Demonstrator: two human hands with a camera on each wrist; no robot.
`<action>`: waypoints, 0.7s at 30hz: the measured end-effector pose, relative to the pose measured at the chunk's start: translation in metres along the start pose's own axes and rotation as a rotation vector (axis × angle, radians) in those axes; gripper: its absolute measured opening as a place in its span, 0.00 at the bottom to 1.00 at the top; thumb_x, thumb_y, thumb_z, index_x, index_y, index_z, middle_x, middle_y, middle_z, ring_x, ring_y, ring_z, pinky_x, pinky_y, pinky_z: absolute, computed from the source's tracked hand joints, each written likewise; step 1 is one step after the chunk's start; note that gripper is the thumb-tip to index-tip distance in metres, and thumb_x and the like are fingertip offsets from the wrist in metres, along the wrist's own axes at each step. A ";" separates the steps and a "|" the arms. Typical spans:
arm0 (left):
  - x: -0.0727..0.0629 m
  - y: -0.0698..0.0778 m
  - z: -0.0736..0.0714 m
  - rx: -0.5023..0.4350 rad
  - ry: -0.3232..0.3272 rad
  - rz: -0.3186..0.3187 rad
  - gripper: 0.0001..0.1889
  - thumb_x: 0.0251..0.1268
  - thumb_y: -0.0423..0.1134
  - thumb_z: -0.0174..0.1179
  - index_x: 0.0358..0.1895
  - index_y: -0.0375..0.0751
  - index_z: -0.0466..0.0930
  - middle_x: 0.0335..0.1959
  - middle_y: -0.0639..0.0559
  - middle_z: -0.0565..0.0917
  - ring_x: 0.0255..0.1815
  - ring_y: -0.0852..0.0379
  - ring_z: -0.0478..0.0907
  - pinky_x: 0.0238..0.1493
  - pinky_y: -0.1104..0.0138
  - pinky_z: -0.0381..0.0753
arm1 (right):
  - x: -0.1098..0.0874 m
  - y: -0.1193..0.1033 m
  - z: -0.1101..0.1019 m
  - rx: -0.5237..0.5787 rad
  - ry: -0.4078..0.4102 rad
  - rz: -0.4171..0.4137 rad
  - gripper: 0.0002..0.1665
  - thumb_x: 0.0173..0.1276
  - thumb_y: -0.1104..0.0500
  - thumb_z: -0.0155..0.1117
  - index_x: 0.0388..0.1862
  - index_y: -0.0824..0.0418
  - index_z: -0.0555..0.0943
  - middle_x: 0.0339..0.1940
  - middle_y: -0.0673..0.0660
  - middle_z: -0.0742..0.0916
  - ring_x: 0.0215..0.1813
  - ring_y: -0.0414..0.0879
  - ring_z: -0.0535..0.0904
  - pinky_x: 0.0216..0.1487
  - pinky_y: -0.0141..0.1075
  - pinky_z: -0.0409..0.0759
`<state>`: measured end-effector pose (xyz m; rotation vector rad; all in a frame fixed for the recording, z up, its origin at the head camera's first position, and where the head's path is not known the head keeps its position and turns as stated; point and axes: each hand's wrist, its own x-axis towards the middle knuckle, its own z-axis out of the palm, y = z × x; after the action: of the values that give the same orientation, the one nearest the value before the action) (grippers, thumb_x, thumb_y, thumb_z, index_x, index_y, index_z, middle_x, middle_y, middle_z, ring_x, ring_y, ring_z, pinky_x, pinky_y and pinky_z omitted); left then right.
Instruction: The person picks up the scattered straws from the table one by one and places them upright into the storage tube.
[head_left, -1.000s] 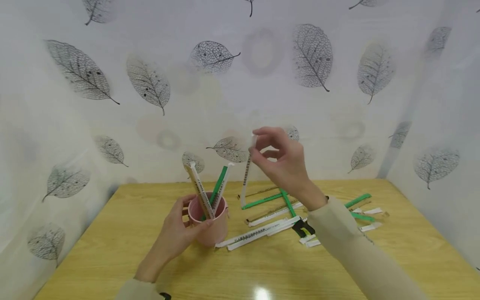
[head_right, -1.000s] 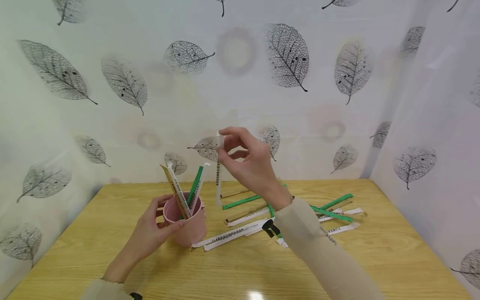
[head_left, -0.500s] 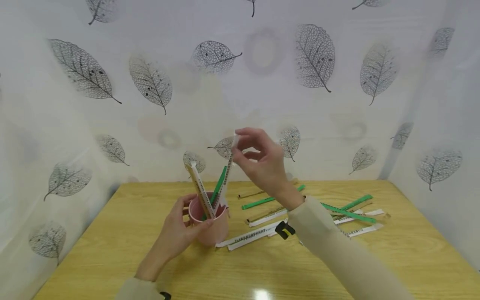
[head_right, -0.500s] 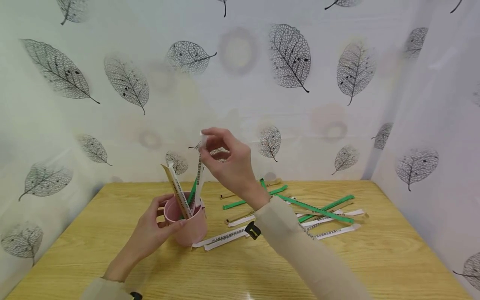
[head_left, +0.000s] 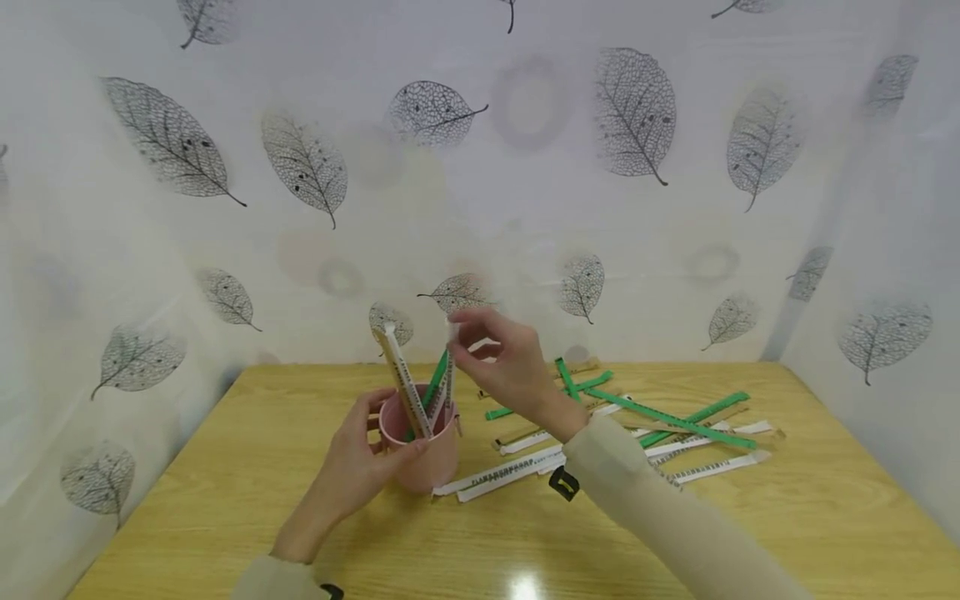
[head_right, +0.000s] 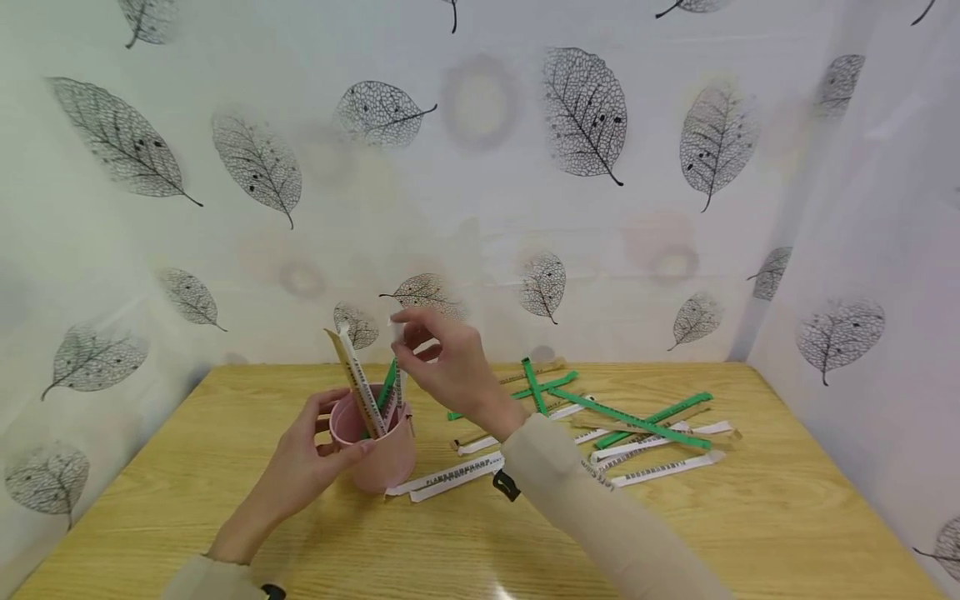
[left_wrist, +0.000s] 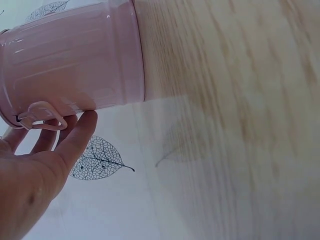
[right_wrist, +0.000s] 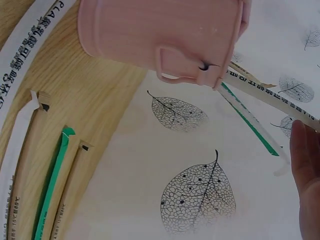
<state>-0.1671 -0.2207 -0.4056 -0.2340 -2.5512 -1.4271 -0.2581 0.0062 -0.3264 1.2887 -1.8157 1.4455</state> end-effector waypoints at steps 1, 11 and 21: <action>0.000 0.000 0.000 -0.005 0.000 0.004 0.39 0.60 0.49 0.75 0.71 0.47 0.64 0.63 0.43 0.76 0.61 0.44 0.76 0.56 0.52 0.85 | -0.002 0.001 0.001 -0.002 -0.014 0.009 0.19 0.64 0.75 0.67 0.54 0.69 0.79 0.36 0.64 0.89 0.37 0.53 0.88 0.35 0.36 0.89; 0.000 0.002 -0.001 -0.040 -0.001 0.015 0.38 0.61 0.46 0.75 0.71 0.46 0.65 0.63 0.42 0.76 0.60 0.44 0.76 0.53 0.56 0.84 | -0.015 0.007 0.009 -0.059 -0.128 0.077 0.15 0.67 0.72 0.67 0.53 0.69 0.81 0.41 0.61 0.89 0.38 0.48 0.89 0.38 0.30 0.88; 0.000 0.000 0.001 -0.029 -0.004 0.005 0.39 0.60 0.47 0.75 0.71 0.47 0.64 0.63 0.42 0.76 0.60 0.44 0.76 0.54 0.55 0.85 | -0.020 0.012 0.013 -0.082 -0.134 0.074 0.17 0.66 0.72 0.68 0.54 0.68 0.81 0.41 0.61 0.89 0.38 0.48 0.89 0.38 0.28 0.87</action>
<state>-0.1670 -0.2202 -0.4063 -0.2485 -2.5328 -1.4634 -0.2577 0.0020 -0.3527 1.3176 -2.0077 1.3366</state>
